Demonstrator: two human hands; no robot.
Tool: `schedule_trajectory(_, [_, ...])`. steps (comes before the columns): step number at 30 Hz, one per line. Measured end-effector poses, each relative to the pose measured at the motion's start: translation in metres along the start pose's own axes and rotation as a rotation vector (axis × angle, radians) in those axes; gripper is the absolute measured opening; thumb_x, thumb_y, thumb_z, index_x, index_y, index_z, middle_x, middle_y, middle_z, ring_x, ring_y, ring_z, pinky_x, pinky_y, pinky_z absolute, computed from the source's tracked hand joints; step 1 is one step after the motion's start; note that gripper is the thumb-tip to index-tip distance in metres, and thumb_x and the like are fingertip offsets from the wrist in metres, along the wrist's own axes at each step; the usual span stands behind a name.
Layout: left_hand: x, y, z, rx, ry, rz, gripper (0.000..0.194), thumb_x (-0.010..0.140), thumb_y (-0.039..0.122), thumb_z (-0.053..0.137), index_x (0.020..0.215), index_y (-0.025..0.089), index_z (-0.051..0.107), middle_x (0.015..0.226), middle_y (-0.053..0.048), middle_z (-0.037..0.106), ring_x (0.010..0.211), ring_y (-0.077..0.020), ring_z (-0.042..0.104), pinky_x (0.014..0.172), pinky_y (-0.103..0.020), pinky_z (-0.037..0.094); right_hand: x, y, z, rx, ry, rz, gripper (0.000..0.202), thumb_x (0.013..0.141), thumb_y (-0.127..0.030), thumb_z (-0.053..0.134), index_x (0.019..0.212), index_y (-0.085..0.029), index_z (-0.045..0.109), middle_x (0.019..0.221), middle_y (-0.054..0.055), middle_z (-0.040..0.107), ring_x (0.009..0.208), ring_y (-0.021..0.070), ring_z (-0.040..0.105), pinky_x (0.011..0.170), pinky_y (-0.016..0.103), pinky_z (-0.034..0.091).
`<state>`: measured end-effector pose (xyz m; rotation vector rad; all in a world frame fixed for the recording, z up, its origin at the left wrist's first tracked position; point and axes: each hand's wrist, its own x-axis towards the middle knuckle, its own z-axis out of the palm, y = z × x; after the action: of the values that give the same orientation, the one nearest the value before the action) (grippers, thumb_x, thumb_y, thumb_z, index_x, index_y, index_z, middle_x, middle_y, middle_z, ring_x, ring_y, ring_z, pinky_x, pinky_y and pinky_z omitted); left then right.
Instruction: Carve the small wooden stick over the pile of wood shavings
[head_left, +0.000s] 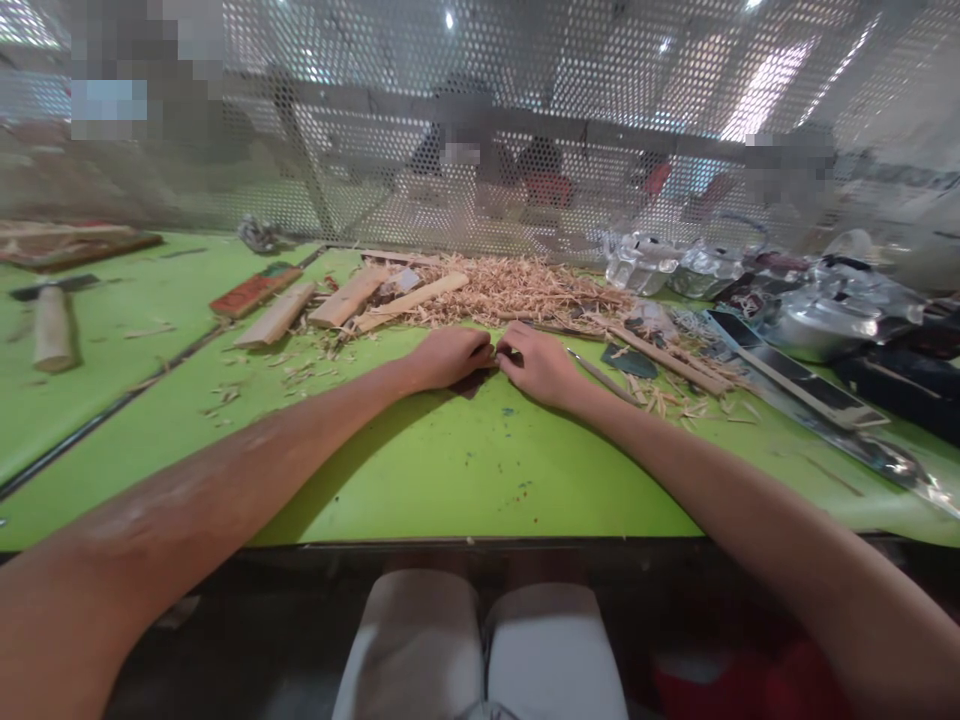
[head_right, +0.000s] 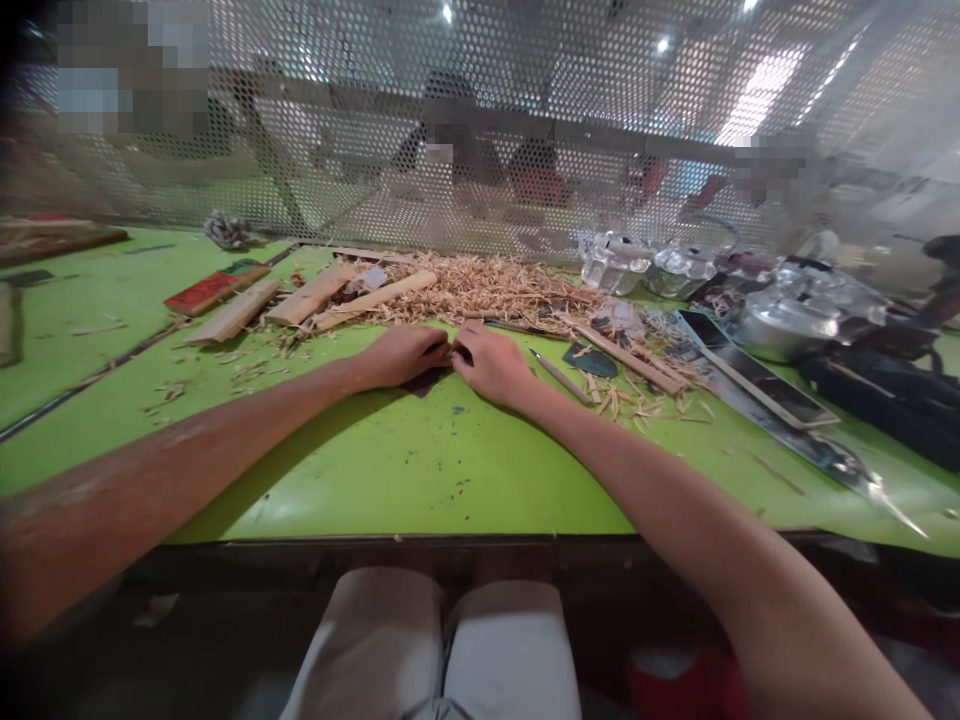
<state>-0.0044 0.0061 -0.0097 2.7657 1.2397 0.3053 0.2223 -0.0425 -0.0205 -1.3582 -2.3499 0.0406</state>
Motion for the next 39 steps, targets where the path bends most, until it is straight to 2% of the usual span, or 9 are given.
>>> schedule_trajectory(6, [-0.0004, 0.0004, -0.0002, -0.001, 0.002, 0.001, 0.033, 0.124, 0.031, 0.061, 0.095, 0.022, 0.074, 0.104, -0.014, 0.086, 0.090, -0.0260, 0.073, 0.079, -0.035, 0.043, 0.0001, -0.0070, -0.0050, -0.033, -0.052, 0.028, 0.012, 0.122, -0.017, 0.071, 0.124, -0.018, 0.083, 0.132, 0.017, 0.084, 0.116, 0.0305, 0.077, 0.101, 0.042, 0.058])
schedule_trajectory(12, [-0.0009, 0.0001, -0.0005, 0.001, 0.010, 0.001, 0.032, 0.123, 0.030, 0.062, 0.094, 0.023, 0.073, 0.104, -0.013, 0.086, 0.090, -0.0254, 0.073, 0.078, -0.035, 0.042, -0.0008, -0.0075, -0.0049, -0.010, -0.039, 0.022, 0.010, 0.122, -0.016, 0.073, 0.121, -0.020, 0.082, 0.132, 0.015, 0.084, 0.113, 0.0283, 0.077, 0.101, 0.040, 0.059])
schedule_trajectory(39, [0.0000, -0.0027, 0.0023, 0.022, 0.008, 0.010, 0.031, 0.124, 0.029, 0.061, 0.102, 0.020, 0.081, 0.105, -0.014, 0.088, 0.090, -0.0253, 0.075, 0.078, -0.034, 0.044, -0.0005, -0.0078, -0.0057, -0.039, -0.063, 0.027, 0.013, 0.123, -0.018, 0.071, 0.126, -0.019, 0.084, 0.134, 0.015, 0.084, 0.117, 0.0295, 0.078, 0.103, 0.041, 0.059])
